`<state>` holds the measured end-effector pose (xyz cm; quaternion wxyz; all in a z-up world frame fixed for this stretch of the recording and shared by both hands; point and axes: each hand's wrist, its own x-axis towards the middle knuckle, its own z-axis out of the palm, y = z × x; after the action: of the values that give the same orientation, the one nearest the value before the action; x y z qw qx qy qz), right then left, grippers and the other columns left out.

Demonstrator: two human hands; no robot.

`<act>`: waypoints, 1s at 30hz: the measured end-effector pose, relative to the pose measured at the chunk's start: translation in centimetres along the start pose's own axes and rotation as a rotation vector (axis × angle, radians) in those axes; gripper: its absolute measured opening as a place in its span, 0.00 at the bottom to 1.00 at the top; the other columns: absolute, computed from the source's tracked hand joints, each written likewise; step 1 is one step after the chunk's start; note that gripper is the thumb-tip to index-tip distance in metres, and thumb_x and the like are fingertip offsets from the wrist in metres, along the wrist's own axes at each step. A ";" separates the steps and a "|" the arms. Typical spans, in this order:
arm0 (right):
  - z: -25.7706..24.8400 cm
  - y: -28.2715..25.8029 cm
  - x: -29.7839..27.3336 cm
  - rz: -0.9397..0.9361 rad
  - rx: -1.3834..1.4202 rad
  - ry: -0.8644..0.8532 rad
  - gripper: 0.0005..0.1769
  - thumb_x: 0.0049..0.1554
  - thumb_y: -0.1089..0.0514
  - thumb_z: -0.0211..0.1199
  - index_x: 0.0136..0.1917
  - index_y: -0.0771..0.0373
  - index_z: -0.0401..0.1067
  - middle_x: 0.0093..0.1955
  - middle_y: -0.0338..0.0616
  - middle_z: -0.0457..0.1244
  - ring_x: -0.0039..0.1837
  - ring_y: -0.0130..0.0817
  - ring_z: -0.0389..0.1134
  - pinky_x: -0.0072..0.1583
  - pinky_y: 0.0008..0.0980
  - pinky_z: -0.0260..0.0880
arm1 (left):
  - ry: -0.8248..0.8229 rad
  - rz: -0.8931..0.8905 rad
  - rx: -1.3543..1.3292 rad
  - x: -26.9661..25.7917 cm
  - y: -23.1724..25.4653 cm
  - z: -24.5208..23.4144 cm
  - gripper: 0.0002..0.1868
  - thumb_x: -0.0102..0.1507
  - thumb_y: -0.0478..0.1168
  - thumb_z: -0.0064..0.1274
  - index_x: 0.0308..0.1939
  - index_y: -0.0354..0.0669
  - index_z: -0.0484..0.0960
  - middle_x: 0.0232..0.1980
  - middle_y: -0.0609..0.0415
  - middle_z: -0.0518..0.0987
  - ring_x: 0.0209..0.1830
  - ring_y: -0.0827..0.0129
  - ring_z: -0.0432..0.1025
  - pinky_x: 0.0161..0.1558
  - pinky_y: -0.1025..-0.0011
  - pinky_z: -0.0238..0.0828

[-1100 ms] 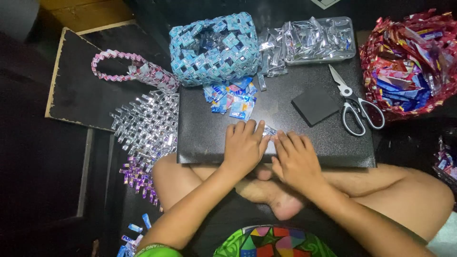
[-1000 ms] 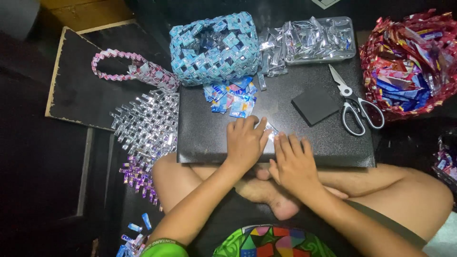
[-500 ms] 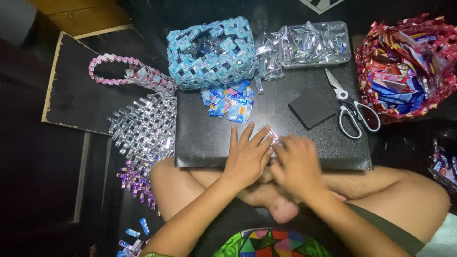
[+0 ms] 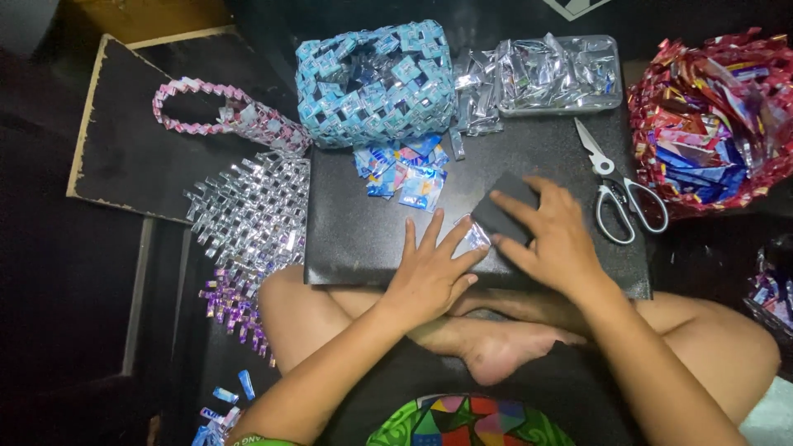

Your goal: The person folds small plastic wrappers by hand, using a small black block to press the creases flat, and then trims the edges of a folded piece using scissors.

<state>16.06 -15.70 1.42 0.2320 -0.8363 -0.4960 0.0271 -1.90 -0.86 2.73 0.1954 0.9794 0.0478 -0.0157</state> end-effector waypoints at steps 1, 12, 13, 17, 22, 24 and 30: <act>0.1 -0.2 -0.5 0.000 0.001 -0.001 0.35 0.49 0.40 0.69 0.70 0.44 0.73 0.69 0.61 0.60 0.69 0.63 0.63 0.67 0.59 0.56 | -0.001 -0.001 -0.001 -0.1 0.0 0.1 0.23 0.69 0.52 0.41 0.67 0.57 0.75 0.77 0.41 0.61 0.79 0.28 0.45 0.68 0.21 0.32; 0.6 0.0 -3.3 0.013 -0.130 -0.043 0.24 0.50 0.35 0.66 0.60 0.33 0.79 0.69 0.51 0.59 0.64 0.51 0.61 0.59 0.43 0.58 | -0.003 -0.043 -0.095 0.0 0.2 0.1 0.22 0.68 0.50 0.44 0.66 0.57 0.76 0.78 0.40 0.59 0.79 0.28 0.43 0.67 0.20 0.29; 0.5 -0.3 -2.9 0.011 -0.128 -0.047 0.24 0.50 0.35 0.66 0.60 0.33 0.79 0.69 0.51 0.59 0.64 0.51 0.61 0.59 0.43 0.58 | -0.003 -0.048 -0.096 0.1 0.2 0.0 0.22 0.68 0.50 0.44 0.66 0.57 0.76 0.78 0.40 0.59 0.79 0.28 0.43 0.67 0.20 0.29; 0.8 -1.6 -1.6 0.050 -0.182 -0.064 0.24 0.52 0.34 0.63 0.61 0.33 0.78 0.69 0.53 0.60 0.63 0.51 0.62 0.58 0.44 0.58 | -0.019 -0.074 -0.129 0.2 0.9 -0.6 0.21 0.67 0.47 0.47 0.65 0.54 0.77 0.78 0.39 0.57 0.79 0.28 0.43 0.68 0.22 0.29; -0.1 -2.6 -1.9 0.069 -0.136 -0.033 0.23 0.54 0.36 0.62 0.61 0.38 0.79 0.68 0.57 0.60 0.63 0.55 0.62 0.59 0.46 0.58 | -0.052 -0.103 -0.129 0.6 1.3 -1.1 0.21 0.66 0.46 0.49 0.64 0.54 0.78 0.78 0.39 0.56 0.79 0.28 0.42 0.69 0.22 0.29; -0.6 -2.3 -3.2 0.093 -0.185 -0.076 0.23 0.54 0.36 0.62 0.61 0.36 0.79 0.68 0.57 0.60 0.61 0.53 0.63 0.59 0.45 0.58 | -0.060 -0.122 -0.165 0.6 1.2 -1.0 0.21 0.66 0.46 0.49 0.64 0.53 0.78 0.78 0.38 0.56 0.79 0.28 0.41 0.69 0.22 0.27; 0.3 -2.7 -1.7 0.088 -0.186 -0.032 0.23 0.54 0.37 0.63 0.62 0.36 0.78 0.67 0.56 0.60 0.62 0.54 0.62 0.57 0.45 0.56 | -0.097 -0.125 -0.147 1.0 1.5 -1.9 0.21 0.65 0.44 0.50 0.63 0.52 0.79 0.78 0.37 0.56 0.79 0.28 0.42 0.69 0.24 0.27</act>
<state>12.86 -15.94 1.96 0.1438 -0.8748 -0.4626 0.0043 -0.71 -1.42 4.96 0.2672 0.9557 0.1002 -0.0717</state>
